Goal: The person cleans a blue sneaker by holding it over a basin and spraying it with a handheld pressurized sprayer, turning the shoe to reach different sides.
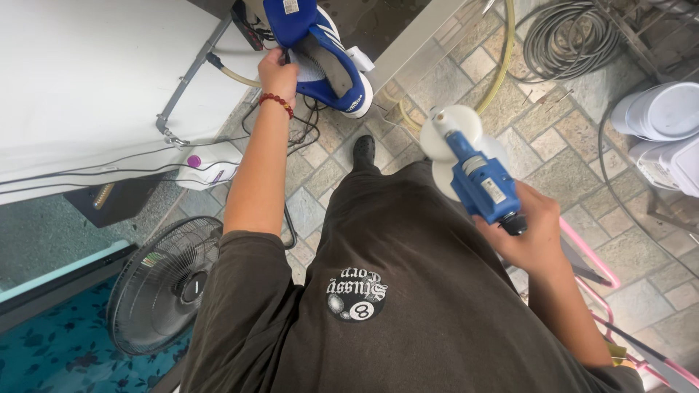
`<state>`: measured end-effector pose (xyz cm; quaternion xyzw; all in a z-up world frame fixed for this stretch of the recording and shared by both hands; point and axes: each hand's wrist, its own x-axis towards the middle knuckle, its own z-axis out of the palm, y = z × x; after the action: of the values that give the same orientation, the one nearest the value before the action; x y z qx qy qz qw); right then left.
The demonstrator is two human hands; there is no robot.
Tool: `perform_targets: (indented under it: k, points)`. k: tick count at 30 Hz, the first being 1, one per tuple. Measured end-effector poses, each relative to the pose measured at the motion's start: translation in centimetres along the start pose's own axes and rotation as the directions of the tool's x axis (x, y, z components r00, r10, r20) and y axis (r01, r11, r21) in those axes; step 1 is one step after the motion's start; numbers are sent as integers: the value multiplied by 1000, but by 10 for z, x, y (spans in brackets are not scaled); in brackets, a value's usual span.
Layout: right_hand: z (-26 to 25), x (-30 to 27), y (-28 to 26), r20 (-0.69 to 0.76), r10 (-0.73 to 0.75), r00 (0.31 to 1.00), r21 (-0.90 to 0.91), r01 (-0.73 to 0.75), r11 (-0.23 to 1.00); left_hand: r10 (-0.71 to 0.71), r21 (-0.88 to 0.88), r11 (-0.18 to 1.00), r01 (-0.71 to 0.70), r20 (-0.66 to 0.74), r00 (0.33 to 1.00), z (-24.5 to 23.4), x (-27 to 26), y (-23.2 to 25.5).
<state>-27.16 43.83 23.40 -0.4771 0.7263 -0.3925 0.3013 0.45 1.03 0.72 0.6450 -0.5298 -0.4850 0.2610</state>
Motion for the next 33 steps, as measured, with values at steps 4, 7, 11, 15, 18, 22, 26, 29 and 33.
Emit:
perform_targets:
  k: [4,7,11,15,18,22,26,29,33]
  points:
    - [-11,6,2,120,-56,991,41,51,998,107,-355,932,-70,88,990,1,-13,2]
    - [-11,14,6,192,-117,975,68,106,992,164,-435,894,-108,92,982,4,-28,8]
    - [-13,20,9,265,-93,960,11,93,996,244,-474,861,-182,72,967,4,-45,16]
    - [-23,21,12,283,-106,953,46,97,994,211,-440,877,-191,-3,978,6,-61,21]
    - [-29,20,15,275,-124,953,57,113,992,275,-458,850,-261,-37,961,5,-70,21]
    - [-33,19,20,309,-113,944,27,110,994,293,-459,839,-292,-70,953,5,-78,29]
    - [-33,18,19,304,-99,948,56,86,995,277,-463,841,-281,-79,958,7,-91,34]
    - [-34,20,16,288,-120,950,63,107,992,271,-501,819,-280,-91,958,8,-96,35]
    - [-37,20,13,289,-129,948,68,115,991,277,-528,798,-292,-110,955,11,-96,30]
